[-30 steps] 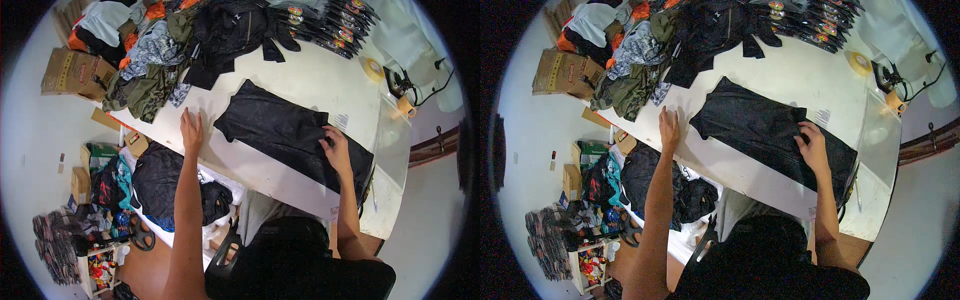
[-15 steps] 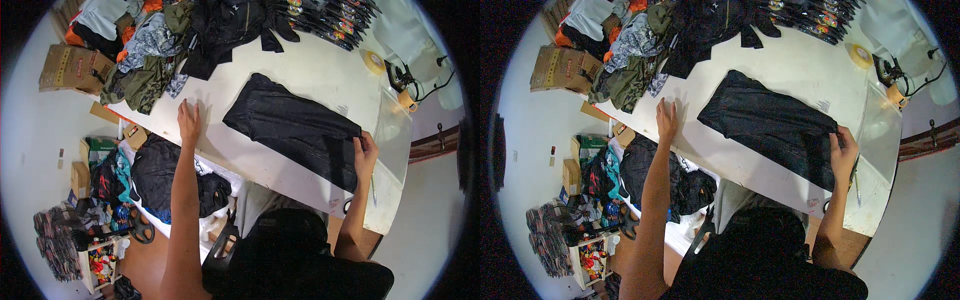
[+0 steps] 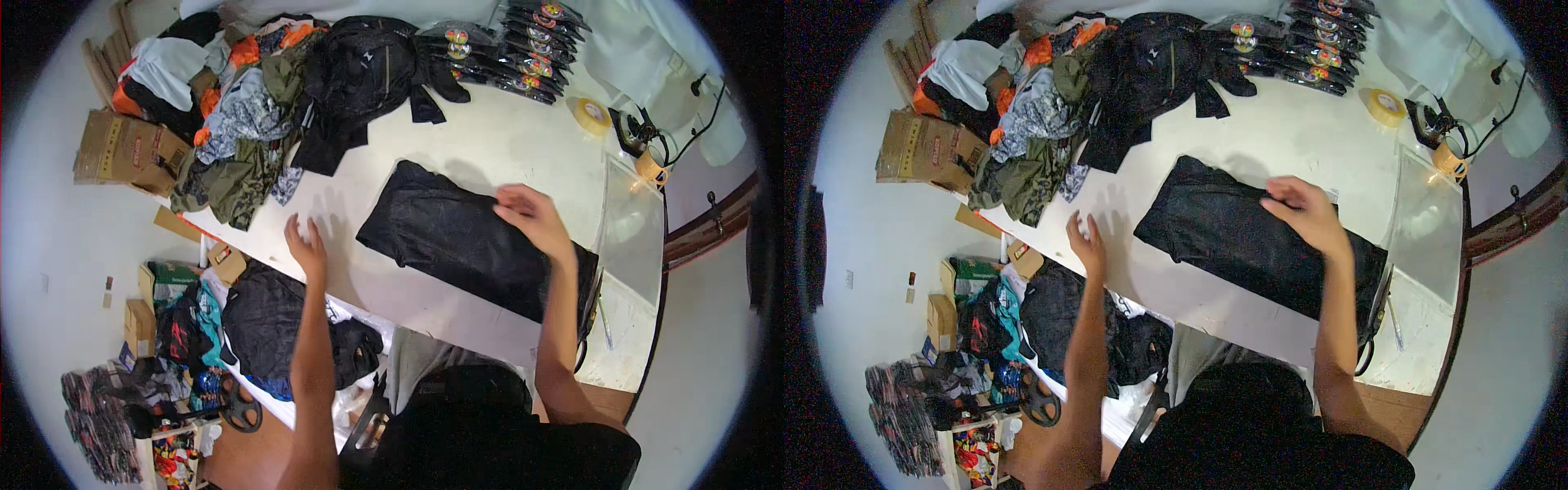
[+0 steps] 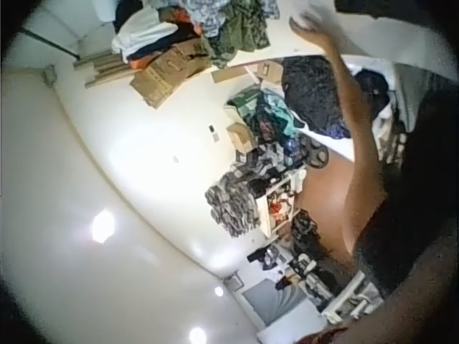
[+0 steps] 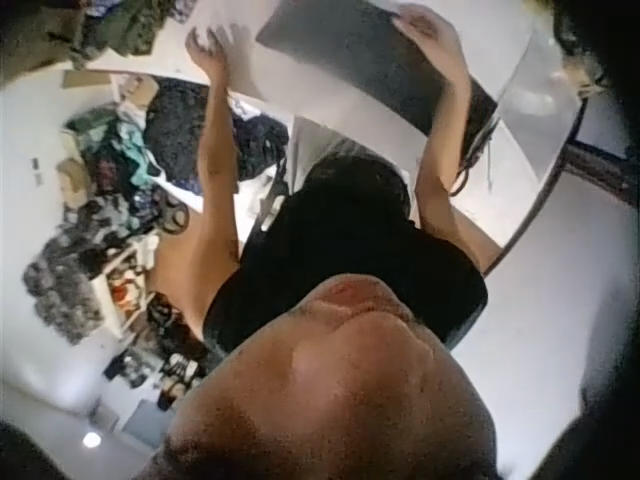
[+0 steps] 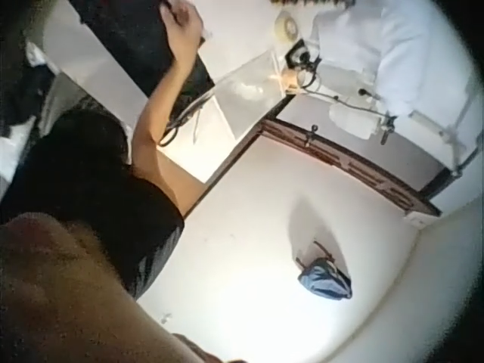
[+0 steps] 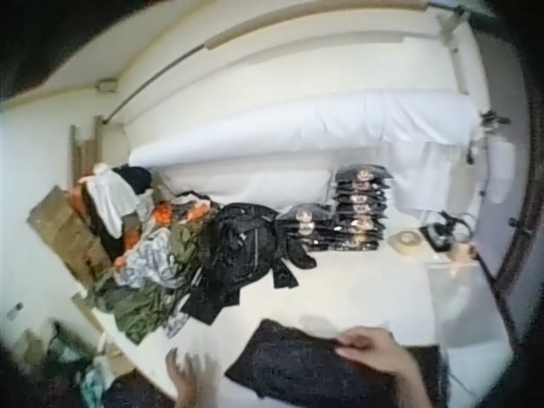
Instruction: Folding a black t-shirt and placing it inside a transparent plastic bag.
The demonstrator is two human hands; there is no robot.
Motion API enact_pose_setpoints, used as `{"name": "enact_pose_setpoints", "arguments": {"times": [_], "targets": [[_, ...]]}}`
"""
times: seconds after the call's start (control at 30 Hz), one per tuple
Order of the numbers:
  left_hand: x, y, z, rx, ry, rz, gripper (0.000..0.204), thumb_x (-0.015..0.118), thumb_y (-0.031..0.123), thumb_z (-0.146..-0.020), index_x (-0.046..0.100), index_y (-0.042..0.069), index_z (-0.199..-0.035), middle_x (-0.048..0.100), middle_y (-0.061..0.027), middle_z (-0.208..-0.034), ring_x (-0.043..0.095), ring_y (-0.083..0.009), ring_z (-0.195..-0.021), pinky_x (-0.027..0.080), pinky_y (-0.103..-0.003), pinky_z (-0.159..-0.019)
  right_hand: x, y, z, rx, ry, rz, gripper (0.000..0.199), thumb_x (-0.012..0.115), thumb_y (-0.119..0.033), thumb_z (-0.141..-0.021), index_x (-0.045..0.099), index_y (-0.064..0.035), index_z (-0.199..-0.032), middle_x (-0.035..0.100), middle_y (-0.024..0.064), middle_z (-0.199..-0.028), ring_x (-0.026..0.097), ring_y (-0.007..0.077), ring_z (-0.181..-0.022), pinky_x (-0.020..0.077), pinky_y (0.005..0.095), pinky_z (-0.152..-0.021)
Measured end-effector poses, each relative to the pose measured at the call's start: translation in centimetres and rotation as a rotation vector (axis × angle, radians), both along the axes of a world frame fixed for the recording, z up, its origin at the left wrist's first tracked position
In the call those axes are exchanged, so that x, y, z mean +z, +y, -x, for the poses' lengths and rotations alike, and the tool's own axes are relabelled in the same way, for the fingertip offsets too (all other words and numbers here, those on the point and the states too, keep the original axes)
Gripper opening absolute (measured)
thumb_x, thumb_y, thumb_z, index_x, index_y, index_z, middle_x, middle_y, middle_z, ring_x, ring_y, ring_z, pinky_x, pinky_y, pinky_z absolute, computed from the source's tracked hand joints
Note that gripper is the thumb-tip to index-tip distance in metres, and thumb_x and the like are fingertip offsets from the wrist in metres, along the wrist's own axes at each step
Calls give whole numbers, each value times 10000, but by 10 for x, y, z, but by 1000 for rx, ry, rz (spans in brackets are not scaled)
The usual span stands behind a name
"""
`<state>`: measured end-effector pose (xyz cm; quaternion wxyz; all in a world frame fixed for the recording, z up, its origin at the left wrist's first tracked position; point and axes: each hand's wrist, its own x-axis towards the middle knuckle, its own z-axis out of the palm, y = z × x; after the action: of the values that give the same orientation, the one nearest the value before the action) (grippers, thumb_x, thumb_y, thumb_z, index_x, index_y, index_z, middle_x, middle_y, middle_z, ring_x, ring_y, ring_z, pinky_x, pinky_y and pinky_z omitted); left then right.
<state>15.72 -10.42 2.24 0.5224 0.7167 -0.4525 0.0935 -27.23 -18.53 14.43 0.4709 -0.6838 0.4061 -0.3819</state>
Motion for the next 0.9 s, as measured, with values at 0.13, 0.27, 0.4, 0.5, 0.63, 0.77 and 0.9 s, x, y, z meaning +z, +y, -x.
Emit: {"name": "enact_pose_setpoints", "arguments": {"times": [0.13, 0.27, 0.4, 0.5, 0.63, 0.77, 0.9], "targets": [[-1, 22, 81, -21, 579, 93, 309, 616, 247, -980, 621, -8, -1154, 665, -88, -942, 615, -141, -819, 488, -257, -689, -52, -77, -69, -93, 126, 201, 379, 769, -232, -823, 686, -2, -1113, 705, 177, -1073, 676, 276, -1003, 512, 343, -908], [0, 32, 149, -208, 859, -67, 352, 658, 247, -954, 641, -62, -1120, 675, -98, -921, 622, -141, -815, 494, -273, -695, -103, -115, -119, -177, 275, 333, 428, 733, -304, -833, 675, -41, -1166, 678, 212, -1128, 648, 377, -1054, 502, 404, -939], [-2, 28, 165, -135, 798, -55, 384, 697, 252, -928, 650, -89, -1099, 674, -91, -894, 608, -128, -780, 487, -267, -680, -107, -117, -142, -73, 463, 261, 420, 712, -312, -849, 671, -61, -1183, 675, 196, -1128, 642, 376, -1045, 505, 452, -919], [1, 27, 170, -85, 768, -201, 404, 719, 261, -912, 661, -102, -1079, 673, -85, -898, 598, -117, -777, 487, -271, -657, -118, -120, -128, -56, 476, 269, 378, 726, -279, -836, 694, -60, -1143, 677, 198, -1123, 649, 373, -1031, 513, 445, -906], [0, 28, 173, -135, 851, -211, 371, 676, 216, -942, 620, -94, -1139, 658, -89, -942, 608, -127, -784, 518, -285, -653, -119, -124, -124, -41, 345, 254, 294, 745, -226, -812, 729, -52, -1048, 701, 196, -1055, 671, 366, -966, 522, 416, -883], [-11, 38, 168, -254, 1228, 22, 215, 584, 149, -991, 566, -32, -1107, 606, -62, -877, 604, -140, -739, 573, -325, -689, -108, -127, -136, 25, 386, 169, 245, 730, -209, -830, 732, -18, -984, 719, 189, -975, 684, 336, -920, 520, 380, -852], [3, 26, 187, -296, 1532, 99, 86, 493, 102, -1018, 522, 22, -1008, 562, -38, -821, 603, -153, -739, 600, -379, -797, -115, -150, -126, 68, 270, -10, 266, 676, -244, -896, 709, -3, -1003, 719, 164, -921, 668, 252, -875, 505, 344, -814]]}}
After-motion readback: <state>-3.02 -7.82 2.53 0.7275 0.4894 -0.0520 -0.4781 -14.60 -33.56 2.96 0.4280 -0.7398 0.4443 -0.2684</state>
